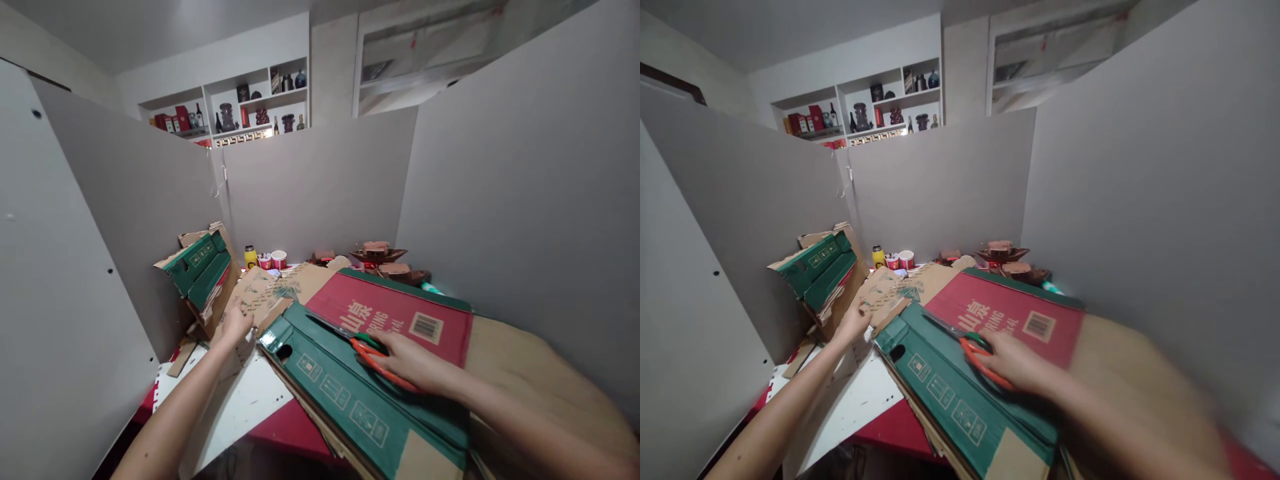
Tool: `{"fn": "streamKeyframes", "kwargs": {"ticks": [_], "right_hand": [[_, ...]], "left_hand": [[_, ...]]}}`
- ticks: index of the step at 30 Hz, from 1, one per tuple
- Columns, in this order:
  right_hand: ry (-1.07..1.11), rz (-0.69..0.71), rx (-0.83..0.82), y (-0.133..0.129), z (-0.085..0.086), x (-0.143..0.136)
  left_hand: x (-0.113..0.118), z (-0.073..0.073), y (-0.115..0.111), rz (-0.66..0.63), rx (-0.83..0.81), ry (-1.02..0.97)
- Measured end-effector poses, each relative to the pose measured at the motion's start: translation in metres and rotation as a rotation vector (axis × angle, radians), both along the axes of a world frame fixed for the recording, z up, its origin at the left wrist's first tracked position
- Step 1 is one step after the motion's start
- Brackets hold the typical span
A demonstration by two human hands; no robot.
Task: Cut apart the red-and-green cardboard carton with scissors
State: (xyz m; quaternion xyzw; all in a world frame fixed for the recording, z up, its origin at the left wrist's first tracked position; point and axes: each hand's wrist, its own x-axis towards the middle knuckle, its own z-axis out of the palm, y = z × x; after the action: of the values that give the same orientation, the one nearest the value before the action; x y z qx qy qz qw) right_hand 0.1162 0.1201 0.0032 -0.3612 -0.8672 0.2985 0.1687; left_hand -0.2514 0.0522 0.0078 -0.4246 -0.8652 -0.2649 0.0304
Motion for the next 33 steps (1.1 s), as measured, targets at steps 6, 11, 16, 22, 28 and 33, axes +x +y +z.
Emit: {"fn": "streamKeyframes", "kwargs": {"ticks": [6,11,16,22,28,33], "right_hand": [[0.097,0.027,-0.093,0.007,-0.016,0.004],[0.135,0.052,-0.211,0.005,-0.021,0.008],[0.125,-0.031,-0.279,0.004,-0.021,0.013],[0.101,0.017,-0.323,0.006,-0.023,0.014],[0.114,0.014,-0.338,0.007,-0.023,0.014],[0.107,0.01,-0.32,0.006,-0.019,0.013]], "left_hand": [[-0.028,0.026,0.052,-0.037,-0.065,0.168],[-0.064,0.023,0.11,0.015,-0.192,0.158],[-0.085,0.008,0.139,0.016,-0.25,0.157],[-0.091,0.002,0.143,0.005,-0.196,0.165],[-0.103,0.011,0.136,-0.071,-0.212,0.063],[-0.119,0.018,0.115,-0.087,-0.264,0.019]]}}
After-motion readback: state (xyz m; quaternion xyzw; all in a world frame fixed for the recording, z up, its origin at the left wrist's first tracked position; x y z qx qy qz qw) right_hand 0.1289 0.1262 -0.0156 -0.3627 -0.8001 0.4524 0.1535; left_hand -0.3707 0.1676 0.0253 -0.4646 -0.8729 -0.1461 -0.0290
